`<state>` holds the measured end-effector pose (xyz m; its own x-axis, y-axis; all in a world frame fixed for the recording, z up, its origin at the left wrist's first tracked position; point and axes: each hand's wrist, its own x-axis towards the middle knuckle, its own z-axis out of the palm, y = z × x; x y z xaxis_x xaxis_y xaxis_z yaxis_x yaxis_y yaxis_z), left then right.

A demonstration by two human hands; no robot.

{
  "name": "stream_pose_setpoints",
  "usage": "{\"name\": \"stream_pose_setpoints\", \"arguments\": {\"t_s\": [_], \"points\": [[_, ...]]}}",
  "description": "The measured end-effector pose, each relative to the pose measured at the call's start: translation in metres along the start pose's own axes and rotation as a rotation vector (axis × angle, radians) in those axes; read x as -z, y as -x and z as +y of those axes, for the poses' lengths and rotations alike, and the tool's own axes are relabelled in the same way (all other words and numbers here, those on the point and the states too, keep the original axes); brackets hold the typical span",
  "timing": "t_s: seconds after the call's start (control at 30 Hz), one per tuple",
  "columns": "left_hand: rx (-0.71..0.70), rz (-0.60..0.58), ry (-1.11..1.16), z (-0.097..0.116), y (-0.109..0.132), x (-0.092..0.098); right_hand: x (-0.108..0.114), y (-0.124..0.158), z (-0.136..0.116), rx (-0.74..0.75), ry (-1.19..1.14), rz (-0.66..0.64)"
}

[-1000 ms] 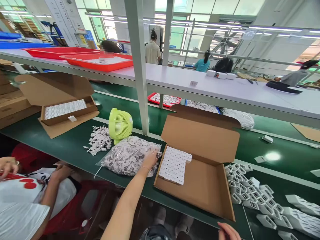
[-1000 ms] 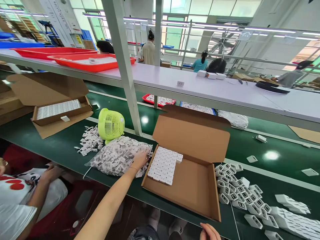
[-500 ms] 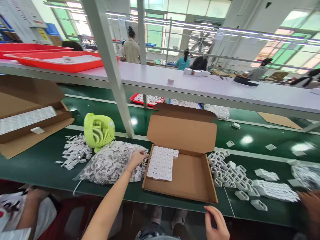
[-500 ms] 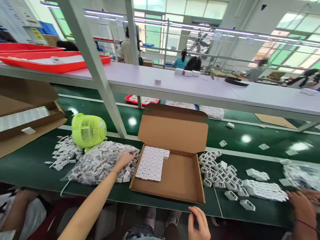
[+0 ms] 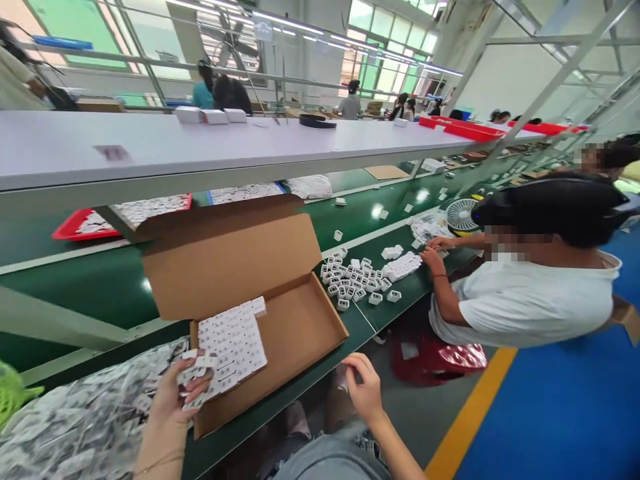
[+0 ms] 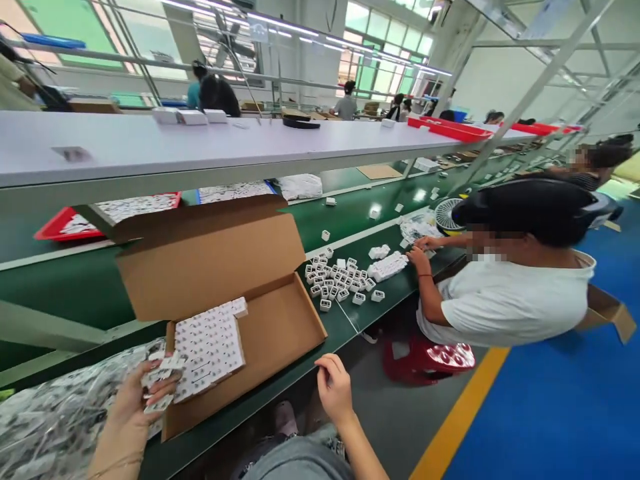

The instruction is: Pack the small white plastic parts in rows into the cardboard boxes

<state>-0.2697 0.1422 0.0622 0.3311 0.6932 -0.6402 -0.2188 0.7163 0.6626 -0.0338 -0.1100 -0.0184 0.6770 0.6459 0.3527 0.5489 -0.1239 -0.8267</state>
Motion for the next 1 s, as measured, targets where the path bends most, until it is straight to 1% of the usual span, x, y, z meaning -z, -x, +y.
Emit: {"name": "stream_pose_setpoints", "arguments": {"t_s": [0.07,0.13,0.2,0.27,0.3,0.33,0.37,0.43,0.47,0.5,0.53,0.57,0.63,0.67,0.7,0.77,0.87,0.93,1.0], "points": [[0.077,-0.107,-0.028,-0.013,-0.01,-0.039,0.005,-0.006,0.005,-0.035,-0.015,0.033],[0.168,-0.211,-0.068,-0.032,-0.019,-0.084,0.009,-0.014,0.012,-0.071,-0.052,0.057],[0.238,-0.286,-0.107,-0.058,-0.027,-0.13,0.013,-0.025,0.021,-0.125,-0.116,0.071],[0.296,-0.365,-0.145,-0.092,-0.035,-0.175,0.015,-0.035,0.034,-0.244,-0.229,0.077],[0.319,-0.396,-0.17,-0.111,-0.039,-0.196,0.015,-0.04,0.041,-0.356,-0.322,0.086],[0.327,-0.406,-0.2,-0.131,-0.043,-0.215,0.015,-0.044,0.049,-0.507,-0.446,0.103],[0.315,-0.394,-0.234,-0.153,-0.046,-0.233,0.015,-0.048,0.058,-0.69,-0.599,0.12],[0.227,-0.298,-0.323,-0.195,-0.055,-0.263,0.015,-0.054,0.074,-1.087,-0.921,0.121],[0.148,-0.228,-0.388,-0.214,-0.06,-0.275,0.016,-0.057,0.082,-1.246,-1.054,0.109],[0.044,-0.154,-0.468,-0.232,-0.065,-0.284,0.017,-0.061,0.089,-1.357,-1.156,0.087],[-0.072,-0.085,-0.562,-0.246,-0.07,-0.291,0.018,-0.066,0.094,-1.424,-1.222,0.056],[-0.188,-0.02,-0.665,-0.258,-0.076,-0.295,0.019,-0.071,0.1,-1.462,-1.257,0.017],[-0.363,0.089,-0.86,-0.271,-0.086,-0.3,0.021,-0.085,0.108,-1.492,-1.269,-0.083],[-0.4,0.133,-0.935,-0.274,-0.091,-0.301,0.021,-0.092,0.112,-1.507,-1.254,-0.138],[-0.404,0.171,-0.989,-0.275,-0.095,-0.301,0.02,-0.1,0.116,-1.523,-1.226,-0.178],[-0.366,0.215,-1.03,-0.275,-0.101,-0.303,0.019,-0.112,0.125,-1.544,-1.137,-0.186],[-0.292,0.218,-0.982,-0.273,-0.108,-0.305,0.02,-0.126,0.139,-1.556,-1.02,-0.18],[-0.265,0.23,-0.931,-0.274,-0.11,-0.306,0.024,-0.134,0.146,-1.547,-1.012,-0.224],[-0.267,0.273,-0.884,-0.274,-0.11,-0.307,0.027,-0.141,0.149,-1.541,-1.045,-0.27]]}}
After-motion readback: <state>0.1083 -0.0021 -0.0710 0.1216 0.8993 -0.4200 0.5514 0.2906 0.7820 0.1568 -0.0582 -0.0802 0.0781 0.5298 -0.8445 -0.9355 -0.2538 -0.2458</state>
